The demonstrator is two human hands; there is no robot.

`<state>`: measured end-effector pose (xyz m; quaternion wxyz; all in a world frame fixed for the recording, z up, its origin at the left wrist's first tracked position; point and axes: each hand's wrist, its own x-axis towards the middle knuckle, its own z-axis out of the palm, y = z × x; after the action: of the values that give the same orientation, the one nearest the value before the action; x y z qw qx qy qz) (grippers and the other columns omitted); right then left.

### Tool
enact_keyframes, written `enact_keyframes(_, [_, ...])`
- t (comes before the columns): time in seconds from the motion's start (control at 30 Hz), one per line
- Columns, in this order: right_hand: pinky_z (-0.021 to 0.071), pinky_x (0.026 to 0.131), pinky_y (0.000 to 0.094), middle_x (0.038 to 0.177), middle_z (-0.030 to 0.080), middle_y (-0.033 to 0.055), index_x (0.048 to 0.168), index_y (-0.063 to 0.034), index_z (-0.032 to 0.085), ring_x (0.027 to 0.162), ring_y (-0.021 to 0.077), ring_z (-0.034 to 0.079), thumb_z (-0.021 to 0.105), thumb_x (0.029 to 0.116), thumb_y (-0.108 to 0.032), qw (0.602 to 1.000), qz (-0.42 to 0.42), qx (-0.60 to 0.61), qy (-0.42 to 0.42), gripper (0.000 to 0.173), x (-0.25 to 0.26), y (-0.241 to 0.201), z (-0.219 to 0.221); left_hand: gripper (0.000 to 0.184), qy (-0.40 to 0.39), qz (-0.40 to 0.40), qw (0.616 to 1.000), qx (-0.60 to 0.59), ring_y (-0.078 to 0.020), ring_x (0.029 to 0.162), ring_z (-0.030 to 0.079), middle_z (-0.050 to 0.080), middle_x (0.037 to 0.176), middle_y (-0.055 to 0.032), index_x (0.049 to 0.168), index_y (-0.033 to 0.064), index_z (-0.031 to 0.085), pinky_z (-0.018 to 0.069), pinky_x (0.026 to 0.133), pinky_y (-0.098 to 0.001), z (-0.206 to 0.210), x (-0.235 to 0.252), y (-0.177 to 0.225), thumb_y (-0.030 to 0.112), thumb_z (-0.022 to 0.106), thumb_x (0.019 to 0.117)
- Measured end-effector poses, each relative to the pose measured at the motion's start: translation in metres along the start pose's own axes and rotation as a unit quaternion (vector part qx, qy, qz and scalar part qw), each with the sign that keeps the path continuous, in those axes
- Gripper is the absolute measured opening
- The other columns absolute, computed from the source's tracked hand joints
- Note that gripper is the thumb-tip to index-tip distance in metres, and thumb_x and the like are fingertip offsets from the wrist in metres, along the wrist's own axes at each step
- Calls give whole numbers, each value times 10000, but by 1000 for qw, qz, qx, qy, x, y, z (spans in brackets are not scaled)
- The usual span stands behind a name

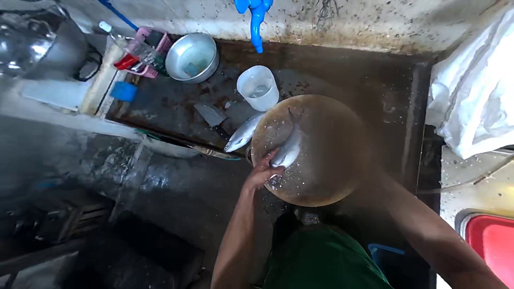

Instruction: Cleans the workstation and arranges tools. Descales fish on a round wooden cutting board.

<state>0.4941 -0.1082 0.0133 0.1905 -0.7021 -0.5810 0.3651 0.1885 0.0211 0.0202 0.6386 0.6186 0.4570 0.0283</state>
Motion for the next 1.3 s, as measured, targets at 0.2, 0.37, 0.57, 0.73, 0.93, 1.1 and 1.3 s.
enact_keyframes(0.2, [457, 1031, 594, 1328, 624, 261, 1455, -64, 541, 1228, 436, 604, 435, 1111, -237, 979, 192, -13, -64, 399, 24, -55, -41, 481, 60, -116, 989, -70, -125, 575, 592, 684, 946, -106, 1492, 205, 513, 517, 510, -260, 12, 14, 6, 202, 626, 1024])
enact_keyframes(0.37, [472, 1030, 564, 1287, 641, 245, 1535, -91, 458, 1165, 398, 634, 459, 1083, -240, 991, 71, -42, -103, 476, -15, -46, 8, 352, 144, -86, 972, -166, -108, 498, 539, 681, 911, -97, 1385, 143, 614, 456, 417, -242, -1, 9, -1, 207, 591, 1040])
enact_keyframes(0.57, [488, 1006, 586, 1283, 641, 243, 1504, -86, 470, 1153, 406, 639, 465, 1087, -268, 986, 162, 15, -45, 455, -3, -66, 12, 384, 165, -56, 982, -71, -137, 657, 635, 702, 1070, -105, 1373, 166, 642, 543, 539, -297, 19, 24, 7, 217, 676, 995])
enact_keyframes(0.73, [473, 1020, 554, 1271, 647, 249, 1456, -49, 531, 1151, 391, 638, 446, 1090, -243, 993, 100, -16, -58, 422, -7, -60, -3, 375, 154, -27, 987, -44, -152, 797, 672, 691, 1144, -115, 1380, 128, 631, 571, 626, -319, 20, 26, 6, 218, 641, 1016])
enact_keyframes(0.93, [494, 1032, 505, 1317, 641, 201, 1549, -100, 438, 1159, 327, 649, 424, 1095, -264, 992, 99, 50, -64, 483, -18, -58, 34, 323, 145, -60, 978, -138, -148, 632, 616, 698, 1047, -99, 1345, 147, 651, 514, 498, -297, 7, 22, 3, 212, 589, 1036])
enact_keyframes(1.1, [481, 1053, 517, 1327, 619, 236, 1493, -35, 468, 1202, 357, 623, 445, 1096, -236, 985, 154, 77, -32, 445, -3, -68, 21, 283, 185, -29, 981, -49, -140, 713, 657, 703, 1038, -96, 1269, 95, 694, 568, 590, -319, 28, 29, 1, 222, 562, 1053])
enact_keyframes(1.3, [483, 1014, 498, 1244, 648, 226, 1423, -22, 543, 1120, 331, 633, 489, 1081, -251, 991, 107, 55, -55, 415, -7, -45, 1, 291, 218, 45, 974, 49, -113, 734, 612, 656, 865, -62, 1081, 35, 720, 540, 712, -336, 49, 34, -9, 207, 486, 1073])
